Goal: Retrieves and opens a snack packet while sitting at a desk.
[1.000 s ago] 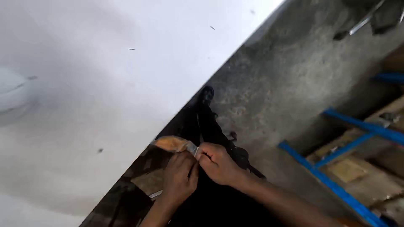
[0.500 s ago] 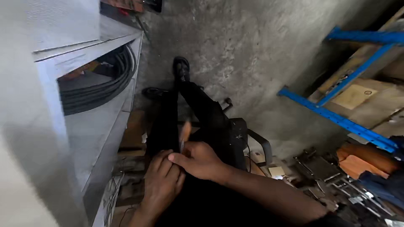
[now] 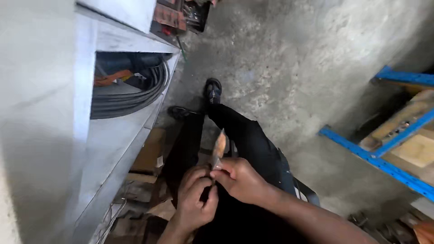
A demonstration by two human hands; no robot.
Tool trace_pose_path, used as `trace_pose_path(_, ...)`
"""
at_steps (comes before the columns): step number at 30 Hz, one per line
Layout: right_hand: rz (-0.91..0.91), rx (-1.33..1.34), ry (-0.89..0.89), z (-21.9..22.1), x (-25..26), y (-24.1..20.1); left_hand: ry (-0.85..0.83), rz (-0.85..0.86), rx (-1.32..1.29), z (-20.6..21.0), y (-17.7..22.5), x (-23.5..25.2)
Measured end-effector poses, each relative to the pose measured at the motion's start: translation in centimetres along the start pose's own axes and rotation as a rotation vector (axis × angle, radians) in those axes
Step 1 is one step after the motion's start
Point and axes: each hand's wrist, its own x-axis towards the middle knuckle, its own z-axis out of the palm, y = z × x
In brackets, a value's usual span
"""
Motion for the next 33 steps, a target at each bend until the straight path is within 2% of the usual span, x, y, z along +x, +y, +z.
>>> trace_pose_path(4, -0.056, -0.027, -0.009, -0.6, 0.1, 2.0, 0.095, -0.062, -0.244, 2.4, -1.1, -0.5)
trace_pose_path(10, -0.263, 0.184, -0.081, -0.3, -1.7, 5.5, 0.18, 0.063, -0.385, 6.1, -2.1, -3.3)
trace_pose_path(15, -0.36, 0.231, -0.249, 1.0, -7.0, 9.8, 0.178, 0.241, -0.28, 9.8, -1.2, -9.8)
trace_pose_path(19, -0.355, 0.307, -0.299, 2.4, -14.1, 11.9, 0.133, 0.3, -0.15, 12.5, 2.1, -15.9)
trace_pose_path(23, -0.437, 0.3, -0.345, 3.2, -17.7, 14.2, 0.082, 0.404, -0.032, 14.6, 2.4, -19.2)
trace_pose_path(26, -0.486, 0.257, -0.416, 3.1, -20.0, 15.4, 0.031, 0.382, -0.219, 15.9, 3.2, -21.6)
trace_pose_path(29, -0.549, 0.172, -0.405, 2.8, -21.6, 15.5, 0.058, 0.411, -0.327, 16.7, 3.8, -22.7)
trace_pose_path(33, -0.574, -0.114, -0.226, 3.5, -23.5, 14.8, 0.214, 0.411, -0.086, 17.7, 4.6, -23.7)
